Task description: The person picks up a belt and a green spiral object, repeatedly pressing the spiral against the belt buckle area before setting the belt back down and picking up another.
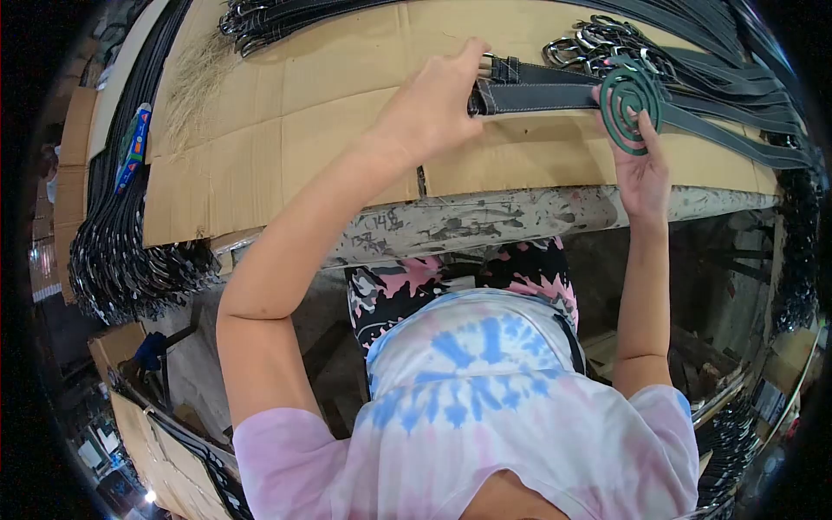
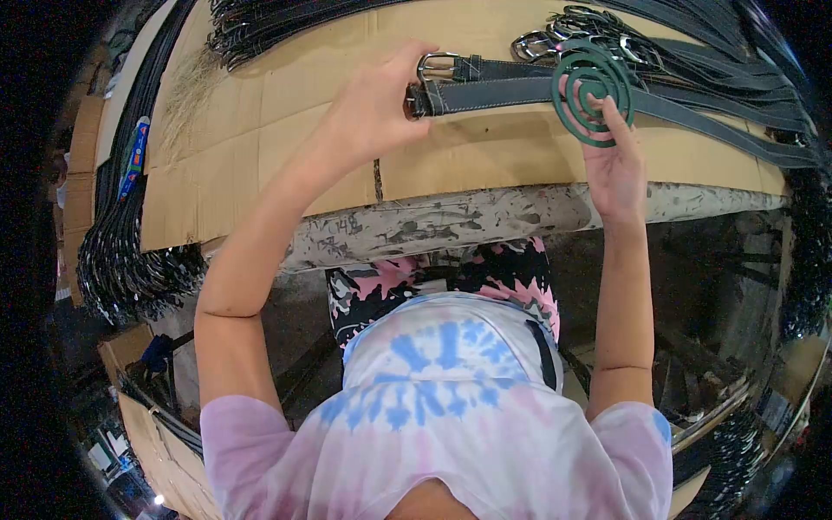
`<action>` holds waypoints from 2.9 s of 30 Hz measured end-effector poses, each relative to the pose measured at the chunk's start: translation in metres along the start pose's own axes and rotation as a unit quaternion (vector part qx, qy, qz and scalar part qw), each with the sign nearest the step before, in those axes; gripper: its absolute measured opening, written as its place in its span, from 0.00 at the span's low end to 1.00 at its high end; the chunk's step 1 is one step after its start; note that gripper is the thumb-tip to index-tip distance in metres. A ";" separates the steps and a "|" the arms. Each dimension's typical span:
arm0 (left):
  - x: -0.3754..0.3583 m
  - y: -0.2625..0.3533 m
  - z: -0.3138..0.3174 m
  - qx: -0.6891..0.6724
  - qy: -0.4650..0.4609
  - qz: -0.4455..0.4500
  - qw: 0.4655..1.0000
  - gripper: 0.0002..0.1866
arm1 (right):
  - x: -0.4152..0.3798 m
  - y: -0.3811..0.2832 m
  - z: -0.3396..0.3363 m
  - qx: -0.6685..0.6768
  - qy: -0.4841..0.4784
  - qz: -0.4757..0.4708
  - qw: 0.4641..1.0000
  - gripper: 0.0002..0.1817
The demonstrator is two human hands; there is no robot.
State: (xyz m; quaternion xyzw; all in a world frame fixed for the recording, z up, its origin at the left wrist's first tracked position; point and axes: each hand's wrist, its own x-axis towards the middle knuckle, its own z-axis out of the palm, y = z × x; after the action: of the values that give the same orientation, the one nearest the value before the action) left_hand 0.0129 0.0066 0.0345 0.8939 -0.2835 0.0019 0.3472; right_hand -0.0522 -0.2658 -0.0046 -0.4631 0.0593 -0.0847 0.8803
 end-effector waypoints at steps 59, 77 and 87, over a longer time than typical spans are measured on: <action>-0.066 -0.025 0.013 -0.068 0.106 -0.037 0.991 0.06 | -0.031 0.048 0.104 -0.470 -0.194 -0.137 0.850 0.09; -0.075 -0.020 -0.036 -0.029 0.129 -0.120 0.984 0.05 | -0.028 -0.039 0.038 -0.548 -0.126 -0.115 0.819 0.09; -0.044 -0.021 -0.029 -0.026 0.052 0.022 0.998 0.06 | -0.050 -0.167 -0.157 -0.248 0.018 0.041 0.968 0.09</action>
State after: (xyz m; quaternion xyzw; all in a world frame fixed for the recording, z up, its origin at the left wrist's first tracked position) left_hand -0.0082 0.0594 0.0350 0.8768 -0.2848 0.0490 0.3842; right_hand -0.1455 -0.4751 0.0463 -0.6624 0.1135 -0.0395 0.7394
